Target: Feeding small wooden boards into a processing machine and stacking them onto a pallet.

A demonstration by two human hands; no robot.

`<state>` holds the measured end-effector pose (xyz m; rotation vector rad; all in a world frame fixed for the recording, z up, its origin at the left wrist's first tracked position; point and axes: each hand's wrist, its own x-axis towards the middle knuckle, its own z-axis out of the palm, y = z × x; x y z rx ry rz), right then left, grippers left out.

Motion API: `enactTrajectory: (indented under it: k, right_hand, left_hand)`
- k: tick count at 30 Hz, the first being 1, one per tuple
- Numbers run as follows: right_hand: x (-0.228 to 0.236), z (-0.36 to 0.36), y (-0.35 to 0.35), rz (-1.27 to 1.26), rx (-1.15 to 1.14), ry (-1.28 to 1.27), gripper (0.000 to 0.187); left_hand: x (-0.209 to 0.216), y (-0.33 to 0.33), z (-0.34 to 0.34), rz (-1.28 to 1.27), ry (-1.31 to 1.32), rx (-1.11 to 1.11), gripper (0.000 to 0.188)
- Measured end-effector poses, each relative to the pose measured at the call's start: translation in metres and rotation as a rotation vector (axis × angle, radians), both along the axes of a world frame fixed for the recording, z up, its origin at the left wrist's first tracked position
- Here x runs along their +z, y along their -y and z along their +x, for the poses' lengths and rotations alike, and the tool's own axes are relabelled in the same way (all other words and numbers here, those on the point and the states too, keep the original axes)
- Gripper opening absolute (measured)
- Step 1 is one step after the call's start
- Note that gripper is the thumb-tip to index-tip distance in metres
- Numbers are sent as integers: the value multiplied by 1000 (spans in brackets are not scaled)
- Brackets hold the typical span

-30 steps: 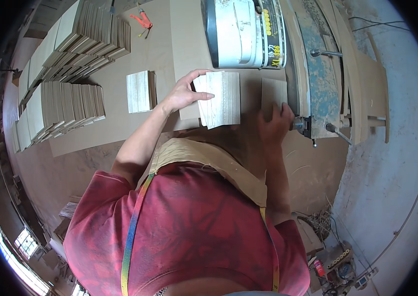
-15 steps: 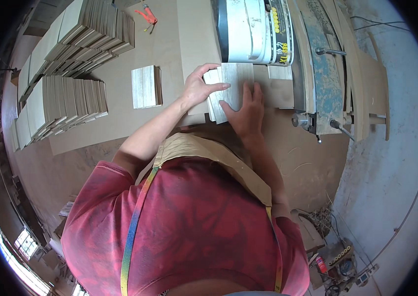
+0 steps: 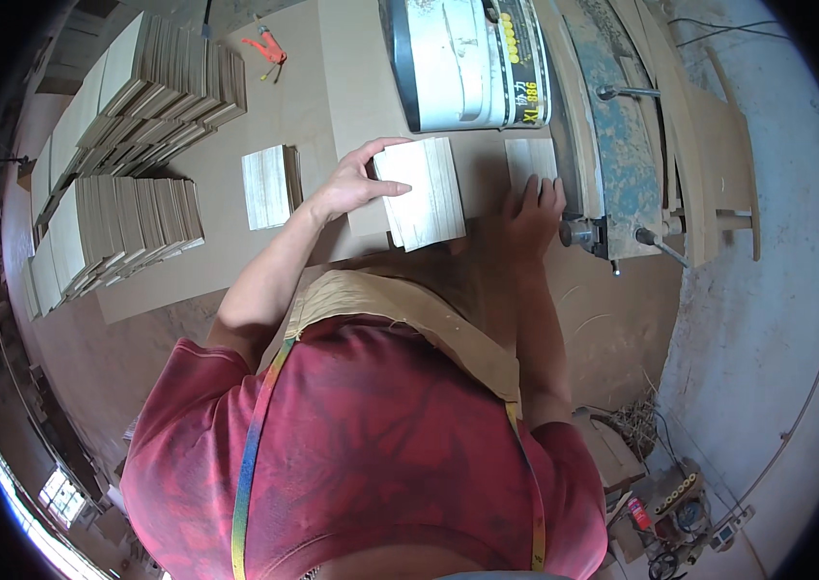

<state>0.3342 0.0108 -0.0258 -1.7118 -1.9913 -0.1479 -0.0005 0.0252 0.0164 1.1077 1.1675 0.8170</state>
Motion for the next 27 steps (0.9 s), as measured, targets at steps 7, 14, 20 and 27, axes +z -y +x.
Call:
enactTrajectory:
  k: [7, 14, 20, 27]
  right_hand:
    - [14, -36, -52, -31, 127, -238, 51]
    - [51, -75, 29, -144, 175, -200, 76]
    - [30, 4, 32, -110, 33, -207, 63]
    - [-28, -1, -51, 70, 120, -100, 56]
  left_hand:
    - [6, 8, 26, -79, -56, 175, 60]
    - [-4, -4, 44, 37, -195, 228, 57]
    - [-9, 2, 18, 129, -145, 109, 56]
    - [1, 2, -13, -17, 44, -72, 56]
